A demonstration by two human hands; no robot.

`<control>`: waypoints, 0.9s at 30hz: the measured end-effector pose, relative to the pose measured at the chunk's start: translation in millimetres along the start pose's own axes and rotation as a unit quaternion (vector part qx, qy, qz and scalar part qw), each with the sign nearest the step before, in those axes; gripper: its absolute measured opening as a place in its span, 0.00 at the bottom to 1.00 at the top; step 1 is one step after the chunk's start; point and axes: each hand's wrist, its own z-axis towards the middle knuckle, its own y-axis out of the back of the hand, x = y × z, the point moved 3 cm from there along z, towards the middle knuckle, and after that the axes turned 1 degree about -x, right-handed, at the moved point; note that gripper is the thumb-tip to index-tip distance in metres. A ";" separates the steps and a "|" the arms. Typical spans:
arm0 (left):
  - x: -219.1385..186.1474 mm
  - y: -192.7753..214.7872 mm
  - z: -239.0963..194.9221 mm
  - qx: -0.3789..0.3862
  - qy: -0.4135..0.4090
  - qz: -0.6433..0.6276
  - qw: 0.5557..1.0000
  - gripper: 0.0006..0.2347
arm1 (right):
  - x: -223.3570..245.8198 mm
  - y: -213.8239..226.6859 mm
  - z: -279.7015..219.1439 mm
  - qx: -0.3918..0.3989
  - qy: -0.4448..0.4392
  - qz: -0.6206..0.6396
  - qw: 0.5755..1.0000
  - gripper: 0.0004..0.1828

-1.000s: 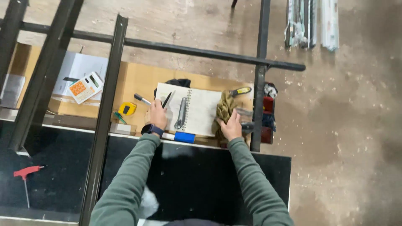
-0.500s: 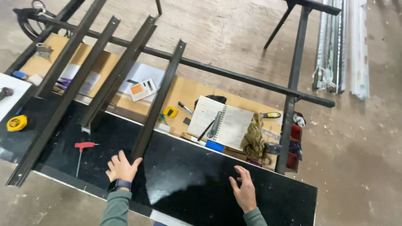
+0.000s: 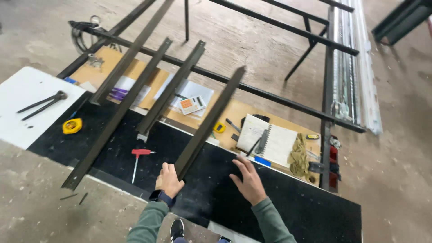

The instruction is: The person assembles a rectangular metal frame on a workbench. They position dark metal rails and a frame section on the bench, use a red-handled screwdriver to drive screws at the joints, handle small brackets and fasteners, and press the frame members together to align the corners while fastening.

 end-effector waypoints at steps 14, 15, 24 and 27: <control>-14.6 63.6 -48.4 0.035 -0.548 0.094 0.830 0.23 | -26.6 32.2 -79.9 0.347 -0.087 -0.321 0.877 0.40; -18.0 45.3 -44.1 0.003 -0.582 0.104 0.807 0.19 | -48.8 26.6 -103.5 0.303 -0.085 -0.289 0.904 0.40; -59.7 18.2 -2.8 0.089 -0.576 0.043 0.811 0.29 | -222.7 -20.4 -225.3 0.223 -0.138 -0.240 0.935 0.47; -29.0 46.4 77.9 -0.006 -0.436 -0.041 0.899 0.28 | -226.9 -24.6 -227.0 0.198 -0.137 -0.249 0.938 0.45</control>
